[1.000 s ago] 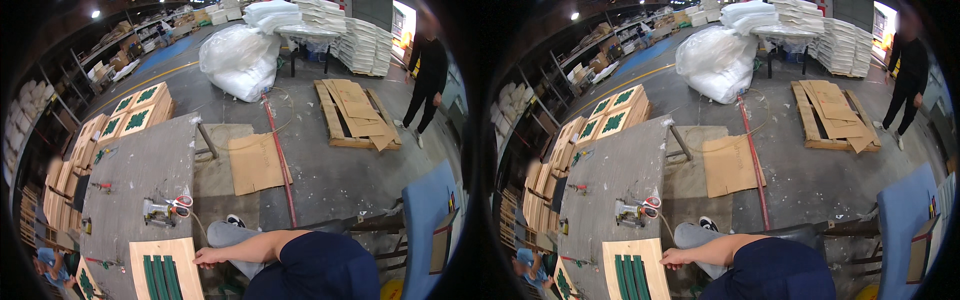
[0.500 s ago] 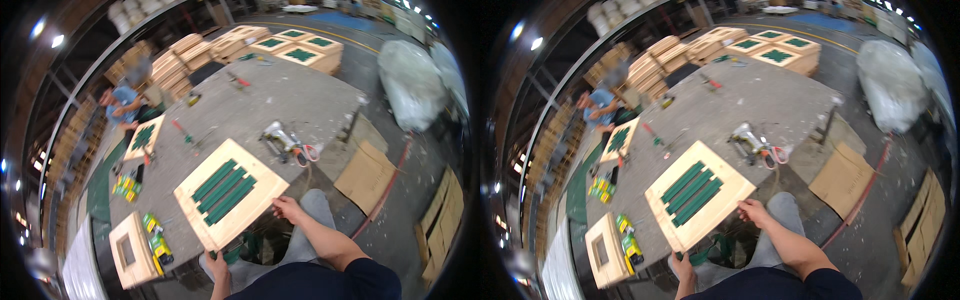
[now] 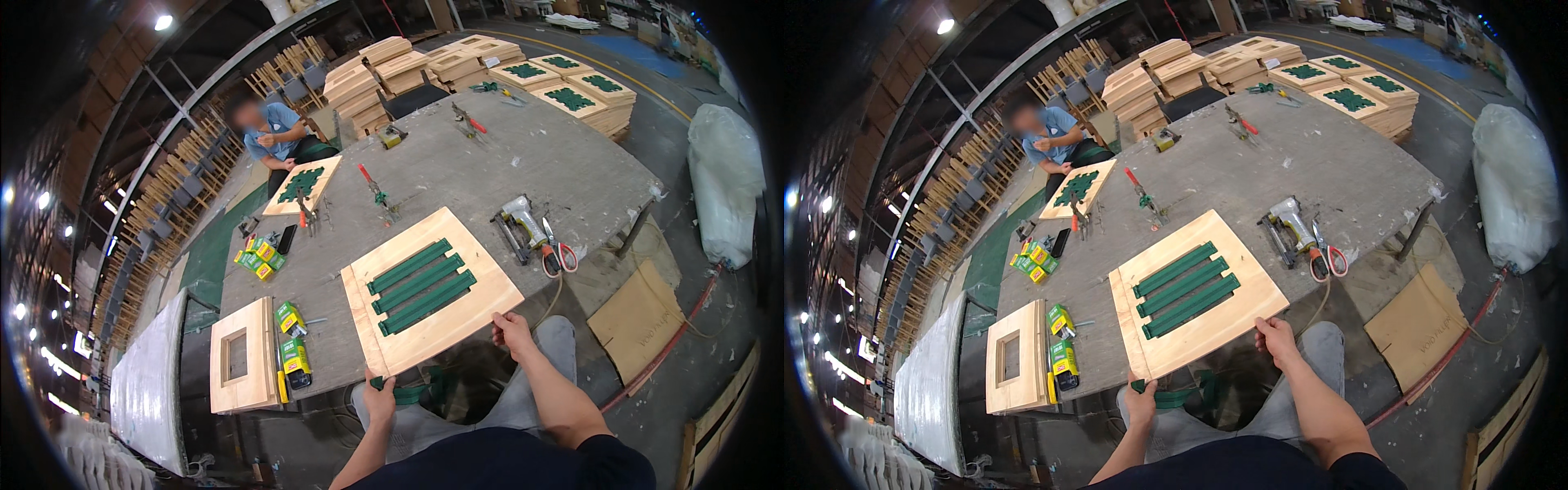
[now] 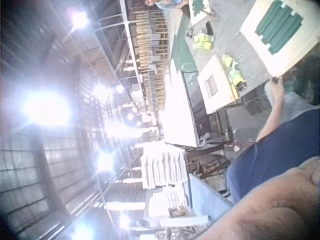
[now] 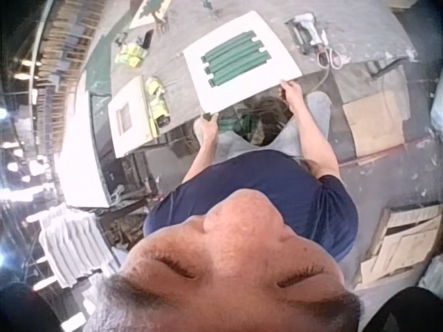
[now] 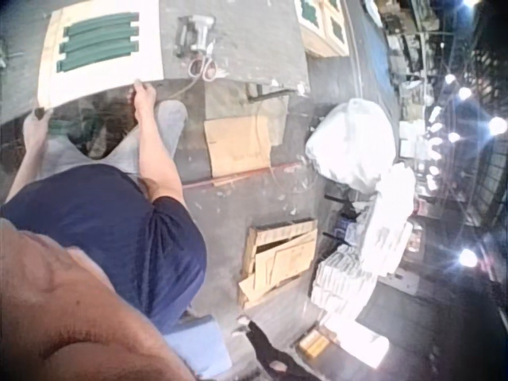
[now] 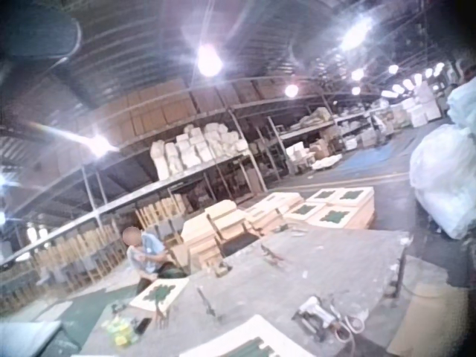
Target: The person assembles a decorative tree pattern on a wooden board by placing green plastic strips in a grid and securing them with a pneumatic nail gun. The person repeatedly positions the strips and fastens them to the board.
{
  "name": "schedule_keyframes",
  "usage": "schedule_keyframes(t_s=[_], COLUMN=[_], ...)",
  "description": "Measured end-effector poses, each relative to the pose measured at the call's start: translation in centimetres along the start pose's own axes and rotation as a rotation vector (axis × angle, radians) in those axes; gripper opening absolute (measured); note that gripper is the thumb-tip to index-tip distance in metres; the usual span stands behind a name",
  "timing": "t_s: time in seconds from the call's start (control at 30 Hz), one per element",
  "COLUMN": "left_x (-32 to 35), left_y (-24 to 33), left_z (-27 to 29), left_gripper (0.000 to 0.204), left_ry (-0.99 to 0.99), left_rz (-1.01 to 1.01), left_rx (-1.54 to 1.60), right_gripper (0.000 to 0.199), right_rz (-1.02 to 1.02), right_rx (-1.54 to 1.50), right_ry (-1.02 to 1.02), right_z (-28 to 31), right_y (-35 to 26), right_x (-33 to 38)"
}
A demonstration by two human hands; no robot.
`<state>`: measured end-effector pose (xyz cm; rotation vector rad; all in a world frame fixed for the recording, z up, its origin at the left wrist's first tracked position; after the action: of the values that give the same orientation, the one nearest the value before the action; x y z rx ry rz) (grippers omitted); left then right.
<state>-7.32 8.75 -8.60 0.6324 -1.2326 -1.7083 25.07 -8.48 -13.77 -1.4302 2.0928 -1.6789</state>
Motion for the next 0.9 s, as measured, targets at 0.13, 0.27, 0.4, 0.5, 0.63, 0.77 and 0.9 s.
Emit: schedule_keyframes(t_s=[0.13,0.27,0.4,0.5,0.63,0.77,0.9], left_x=[0.2,0.1,0.2,0.3,0.2,0.0,0.3], left_y=[1.0,0.6,0.8,1.0,0.6,0.2,0.6], left_z=[-0.4,0.8,0.2,0.2,0.7,0.7,0.6], left_gripper=[0.064,0.056,0.049,0.048,0.049,0.049,0.052], left_ry=[-0.049,0.033,-0.002,0.025,0.064,0.094,0.100], left_rz=[0.033,0.055,0.046,-0.011,-0.034,-0.016,-0.024], left_rx=[-0.029,-0.024,0.023,0.030,0.043,-0.040,-0.074], right_gripper=[0.026,0.027,0.028,0.029,0.028,0.027,0.025], right_rz=[0.002,0.039,0.059,0.054,0.068,0.098,0.103], right_rx=[0.002,0.000,0.025,0.025,0.018,0.014,0.012], right_ry=[0.044,0.019,0.026,0.027,0.016,0.025,0.043], right_z=[0.6,-0.6,-0.1,-0.1,-0.5,-0.1,-0.1], right_y=[0.3,-0.1,0.0,0.2,0.3,0.2,0.1], right_x=[0.1,-0.1,0.2,0.1,-0.1,-0.3,-0.3])
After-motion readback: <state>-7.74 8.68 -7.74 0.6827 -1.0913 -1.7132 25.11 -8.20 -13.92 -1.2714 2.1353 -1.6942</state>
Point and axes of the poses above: each hand's wrist, its own x-axis away from the middle knuckle, its own z-axis out of the back of the hand, y = z × x, the point moved 5 cm from there along -x, towards the middle knuckle, and after that the axes turned 7 degrees about -y, right-handed, at the moved point
